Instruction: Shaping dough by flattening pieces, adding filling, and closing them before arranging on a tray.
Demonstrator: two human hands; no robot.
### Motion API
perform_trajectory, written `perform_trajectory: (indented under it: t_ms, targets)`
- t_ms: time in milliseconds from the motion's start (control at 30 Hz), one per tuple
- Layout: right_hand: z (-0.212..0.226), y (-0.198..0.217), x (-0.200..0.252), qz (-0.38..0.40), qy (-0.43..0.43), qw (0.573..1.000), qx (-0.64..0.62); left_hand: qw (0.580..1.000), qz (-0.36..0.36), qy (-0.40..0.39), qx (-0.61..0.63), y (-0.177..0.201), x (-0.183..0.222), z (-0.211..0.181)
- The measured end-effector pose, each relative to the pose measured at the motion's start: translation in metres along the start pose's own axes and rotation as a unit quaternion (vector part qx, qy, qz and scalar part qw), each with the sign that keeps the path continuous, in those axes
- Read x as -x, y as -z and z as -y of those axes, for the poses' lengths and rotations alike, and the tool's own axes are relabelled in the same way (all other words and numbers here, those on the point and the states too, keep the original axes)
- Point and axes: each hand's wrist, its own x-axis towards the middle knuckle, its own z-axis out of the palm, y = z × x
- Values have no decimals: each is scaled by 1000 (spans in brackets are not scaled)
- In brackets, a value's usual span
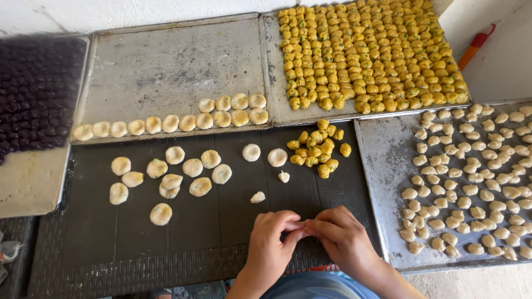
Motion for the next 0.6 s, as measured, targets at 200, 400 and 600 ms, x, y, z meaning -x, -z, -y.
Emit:
perform_trajectory:
  t_ms: [200, 400, 600]
  targets:
    - [-8, 5, -12, 40, -105, 993, -35, 995, 81, 46, 22, 5, 4, -5]
    - [3, -1, 15, 18, -43, 999, 12, 999, -17, 14, -24, -8, 12, -2]
    - [-8, 14, -21, 99, -84, 987, -97, 998, -12, -45, -32, -13, 14, 3]
